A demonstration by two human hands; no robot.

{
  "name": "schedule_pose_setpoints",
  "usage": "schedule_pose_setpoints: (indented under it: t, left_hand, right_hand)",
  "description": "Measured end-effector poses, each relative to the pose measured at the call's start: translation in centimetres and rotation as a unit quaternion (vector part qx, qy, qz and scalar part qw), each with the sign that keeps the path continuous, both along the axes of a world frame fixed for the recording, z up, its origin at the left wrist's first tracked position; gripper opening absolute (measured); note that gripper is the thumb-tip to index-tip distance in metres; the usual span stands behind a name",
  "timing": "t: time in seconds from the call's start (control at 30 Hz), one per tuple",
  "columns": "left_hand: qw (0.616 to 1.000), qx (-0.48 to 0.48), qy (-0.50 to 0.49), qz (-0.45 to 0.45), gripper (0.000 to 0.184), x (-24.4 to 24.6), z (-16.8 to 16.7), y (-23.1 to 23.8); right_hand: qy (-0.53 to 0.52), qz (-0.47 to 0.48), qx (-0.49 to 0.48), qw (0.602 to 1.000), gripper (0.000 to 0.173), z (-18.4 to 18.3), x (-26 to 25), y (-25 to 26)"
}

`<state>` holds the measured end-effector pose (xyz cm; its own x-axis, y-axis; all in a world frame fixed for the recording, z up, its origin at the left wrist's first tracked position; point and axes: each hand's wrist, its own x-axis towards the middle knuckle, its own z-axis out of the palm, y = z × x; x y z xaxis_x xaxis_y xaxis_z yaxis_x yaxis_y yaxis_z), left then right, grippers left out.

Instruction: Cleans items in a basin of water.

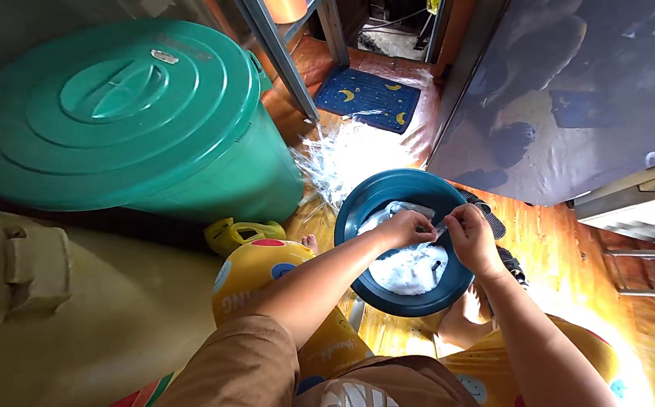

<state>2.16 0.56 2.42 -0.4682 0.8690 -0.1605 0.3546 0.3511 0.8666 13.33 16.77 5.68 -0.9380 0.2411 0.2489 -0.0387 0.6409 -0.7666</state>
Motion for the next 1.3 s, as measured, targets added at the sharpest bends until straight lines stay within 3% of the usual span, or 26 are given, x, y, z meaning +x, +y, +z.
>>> schedule_pose_setpoints:
  t: [0.27, 0.37, 0.5, 0.67, 0.87, 1.2, 1.3]
  left_hand:
    - [0.985, -0.091, 0.117, -0.093, 0.024, -0.6, -3.3, -0.5]
    - [0.979, -0.147, 0.096, -0.101, 0.026, -1.0, -2.8, -0.3]
    - [1.000, 0.015, -0.011, -0.006, 0.043, -0.3, 0.3, 0.1]
    - [0.987, 0.142, 0.081, 0.001, 0.021, -0.1, -0.2, 0.5]
    - [0.998, 0.027, 0.061, 0.003, 0.025, 0.1, -1.2, 0.2]
    - [0.979, -0.128, 0.095, -0.125, 0.039, -0.9, -5.1, -1.5]
    - [0.989, -0.109, 0.040, -0.096, 0.038, -0.6, -3.4, -1.1]
  right_hand:
    - [0.025, -0.035, -0.015, 0.999, 0.014, 2.3, 0.3, 1.2]
    - [0.015, -0.033, -0.006, 0.999, 0.014, 2.8, 0.2, 1.5]
    - [-0.032, 0.014, -0.004, 0.999, 0.016, 1.0, 0.0, 0.9]
    - [-0.059, 0.023, -0.008, 0.998, 0.016, -0.3, -0.3, -0.1]
    - [0.003, -0.010, 0.019, 1.000, 0.014, 0.7, -0.5, 0.3]
    - [0.052, -0.016, -0.003, 0.999, 0.014, 1.8, 0.0, 0.6]
    - [0.041, 0.003, -0.017, 0.999, 0.013, 2.0, 0.1, 0.4]
